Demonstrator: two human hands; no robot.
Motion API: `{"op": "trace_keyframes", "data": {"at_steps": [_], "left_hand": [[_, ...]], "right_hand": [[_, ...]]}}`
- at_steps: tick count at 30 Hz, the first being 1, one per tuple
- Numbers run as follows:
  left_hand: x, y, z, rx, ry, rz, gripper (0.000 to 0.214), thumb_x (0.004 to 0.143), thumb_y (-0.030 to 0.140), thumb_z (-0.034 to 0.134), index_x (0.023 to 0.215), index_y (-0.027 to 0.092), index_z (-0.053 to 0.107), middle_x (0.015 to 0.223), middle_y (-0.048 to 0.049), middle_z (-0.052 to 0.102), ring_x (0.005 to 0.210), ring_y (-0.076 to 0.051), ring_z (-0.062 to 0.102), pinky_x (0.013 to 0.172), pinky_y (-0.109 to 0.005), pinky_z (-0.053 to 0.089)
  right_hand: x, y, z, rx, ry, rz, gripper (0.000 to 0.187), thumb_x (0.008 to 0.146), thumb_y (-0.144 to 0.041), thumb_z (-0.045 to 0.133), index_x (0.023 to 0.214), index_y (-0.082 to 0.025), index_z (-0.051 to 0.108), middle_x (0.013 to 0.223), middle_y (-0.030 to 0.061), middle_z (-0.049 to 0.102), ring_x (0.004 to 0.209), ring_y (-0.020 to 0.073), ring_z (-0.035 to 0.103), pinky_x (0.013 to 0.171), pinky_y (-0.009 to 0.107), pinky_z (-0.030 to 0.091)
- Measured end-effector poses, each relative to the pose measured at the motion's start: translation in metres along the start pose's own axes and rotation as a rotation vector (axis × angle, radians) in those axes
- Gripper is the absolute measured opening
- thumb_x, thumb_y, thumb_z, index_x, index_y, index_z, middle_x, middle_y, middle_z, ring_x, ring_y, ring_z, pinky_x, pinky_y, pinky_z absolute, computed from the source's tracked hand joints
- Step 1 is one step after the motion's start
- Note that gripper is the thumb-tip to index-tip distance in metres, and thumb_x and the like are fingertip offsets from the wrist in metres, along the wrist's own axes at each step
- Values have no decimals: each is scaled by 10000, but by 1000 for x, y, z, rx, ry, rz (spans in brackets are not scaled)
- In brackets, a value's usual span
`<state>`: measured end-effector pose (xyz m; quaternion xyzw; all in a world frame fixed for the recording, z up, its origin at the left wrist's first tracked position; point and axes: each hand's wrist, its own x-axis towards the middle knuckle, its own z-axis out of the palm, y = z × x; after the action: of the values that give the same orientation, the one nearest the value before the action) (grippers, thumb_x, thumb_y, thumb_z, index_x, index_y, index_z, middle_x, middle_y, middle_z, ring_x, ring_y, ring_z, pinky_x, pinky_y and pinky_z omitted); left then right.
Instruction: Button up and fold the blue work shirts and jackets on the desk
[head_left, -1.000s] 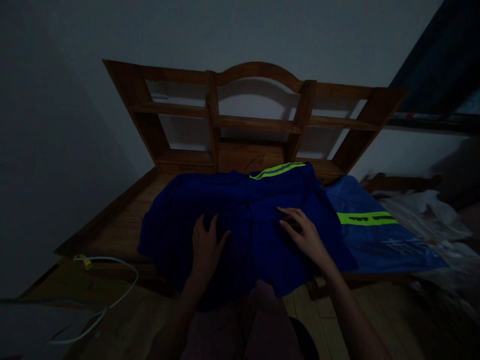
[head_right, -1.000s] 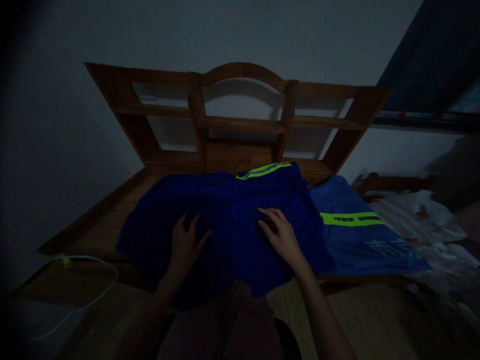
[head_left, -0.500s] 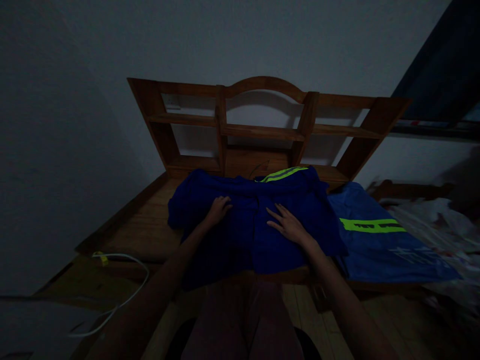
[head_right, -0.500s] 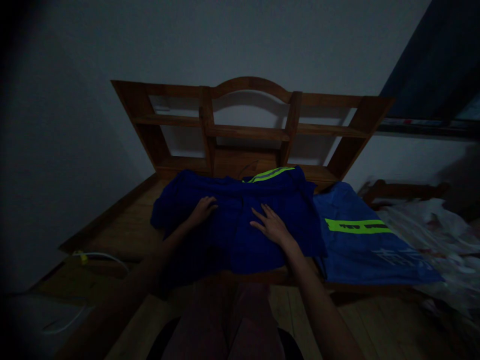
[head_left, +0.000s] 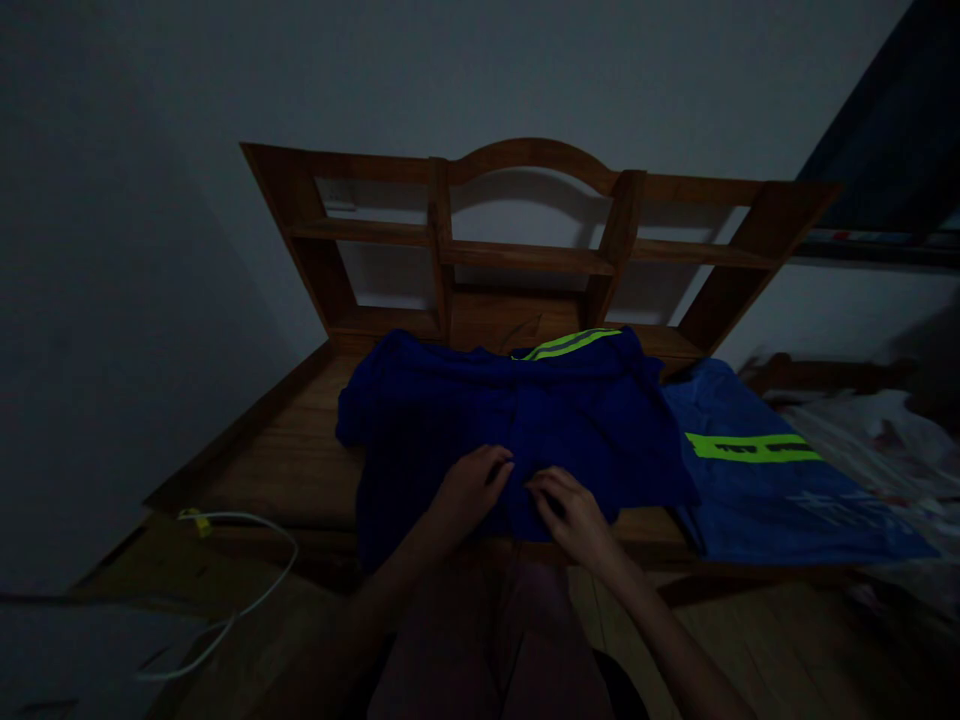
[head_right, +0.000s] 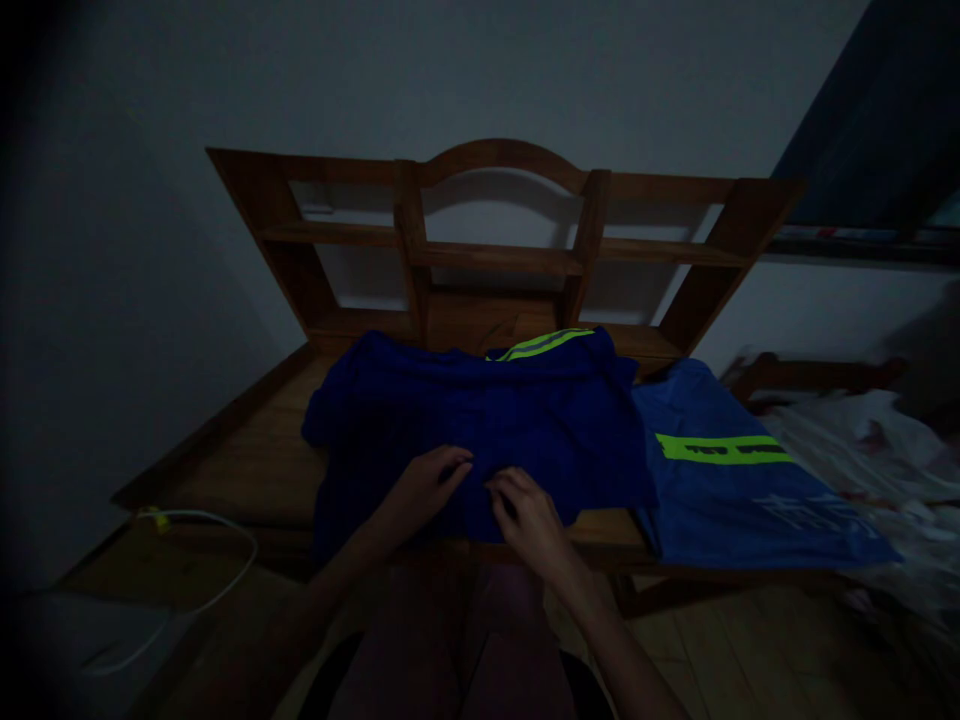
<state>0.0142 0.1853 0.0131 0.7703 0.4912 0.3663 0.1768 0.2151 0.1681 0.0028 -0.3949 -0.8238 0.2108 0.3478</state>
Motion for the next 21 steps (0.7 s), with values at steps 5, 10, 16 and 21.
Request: {"op": "trace_keyframes", "data": {"at_steps": [5, 10, 16, 21], "left_hand": [[-21, -15, 12, 14, 5, -109, 138, 822, 172, 533, 916, 227, 617, 913, -42, 588, 853, -183, 583, 794, -311, 460], [-19, -16, 9, 13, -41, -115, 248, 802, 75, 510, 940, 239, 636, 954, -42, 576, 878, -174, 569, 807, -309, 438], [-25, 2, 21, 340, 46, -142, 178, 855, 201, 543, 1008, 238, 625, 1012, -52, 566, 991, -211, 515, 941, -424, 311], [-21, 26, 23, 428, -5, -74, 189, 888, 247, 501, 1042, 217, 605, 1012, -62, 552, 991, -211, 495, 917, -385, 328]], "right_hand": [[-8, 1, 7, -63, 10, 1, 290, 895, -163, 430, 1086, -267, 621, 1042, 67, 554, 995, 211, 526, 863, 369, 454], [-3, -4, 9, -109, -26, -27, 305, 891, -180, 444, 1124, -262, 624, 1013, 78, 544, 979, 221, 511, 863, 383, 440], [2, 10, 8, 290, 8, 225, 310, 882, -332, 516, 1147, -233, 642, 957, 54, 558, 869, 164, 529, 799, 298, 430], [5, 35, -9, 816, 76, 507, 386, 813, -334, 613, 1180, -215, 626, 745, 8, 564, 781, 134, 518, 796, 273, 400]]}}
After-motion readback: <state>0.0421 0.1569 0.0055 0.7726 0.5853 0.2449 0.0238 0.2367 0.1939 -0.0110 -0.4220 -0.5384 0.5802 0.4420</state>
